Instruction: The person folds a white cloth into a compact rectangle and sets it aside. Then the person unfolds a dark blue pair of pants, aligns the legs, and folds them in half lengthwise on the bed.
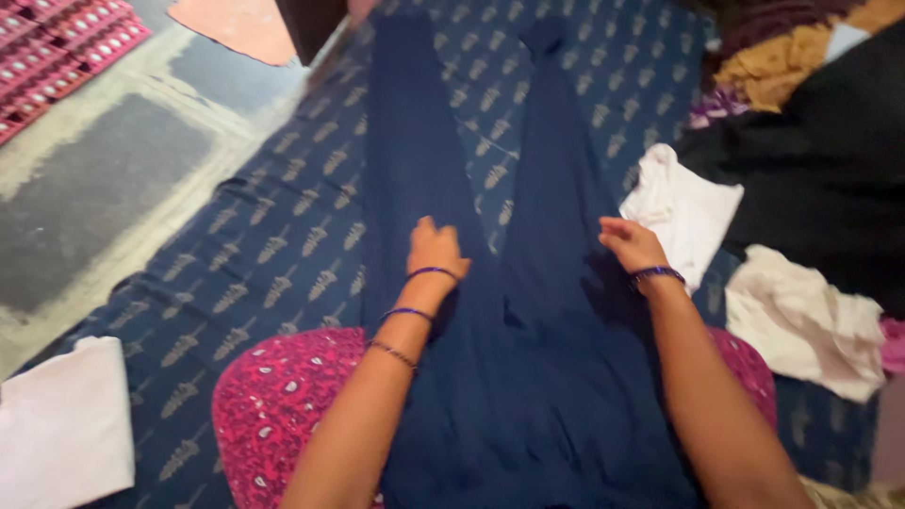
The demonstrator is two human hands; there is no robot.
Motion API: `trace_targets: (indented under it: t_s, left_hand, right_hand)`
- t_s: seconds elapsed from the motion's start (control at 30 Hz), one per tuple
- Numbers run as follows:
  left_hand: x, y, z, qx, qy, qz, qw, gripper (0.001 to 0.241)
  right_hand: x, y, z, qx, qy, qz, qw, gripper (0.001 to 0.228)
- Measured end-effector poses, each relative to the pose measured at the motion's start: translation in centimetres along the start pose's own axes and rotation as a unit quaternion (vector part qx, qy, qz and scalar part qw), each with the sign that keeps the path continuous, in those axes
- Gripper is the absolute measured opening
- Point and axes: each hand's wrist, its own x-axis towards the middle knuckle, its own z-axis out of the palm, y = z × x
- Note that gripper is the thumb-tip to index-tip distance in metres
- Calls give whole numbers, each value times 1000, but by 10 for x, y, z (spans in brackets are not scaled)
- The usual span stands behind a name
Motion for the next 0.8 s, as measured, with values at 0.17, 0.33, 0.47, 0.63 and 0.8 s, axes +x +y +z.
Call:
trace_targets:
  t_s: [0.17,0.33,0.47,0.63,0.8]
  left_hand:
    - [-8,86,78,-130,-85,-114,981,58]
    - [-16,82,137,20,9,-79,997,43]
    - [1,52,157,-17,-28,-73,997,32]
    - [11,3,136,-462,-99,-119,873,22]
    - [9,-9,103,-656,-87,-117,741,22]
  right_hand:
    - [-4,34,7,-16,19,6,1000,43]
    - [-33,18,4,-206,116,29,971,40]
    - [-39,-12,5,-277,155,81,945,33]
    - [-36,-19,12,-294,185,117,930,28]
    - [-32,-12,21,-307,116,122,937,39]
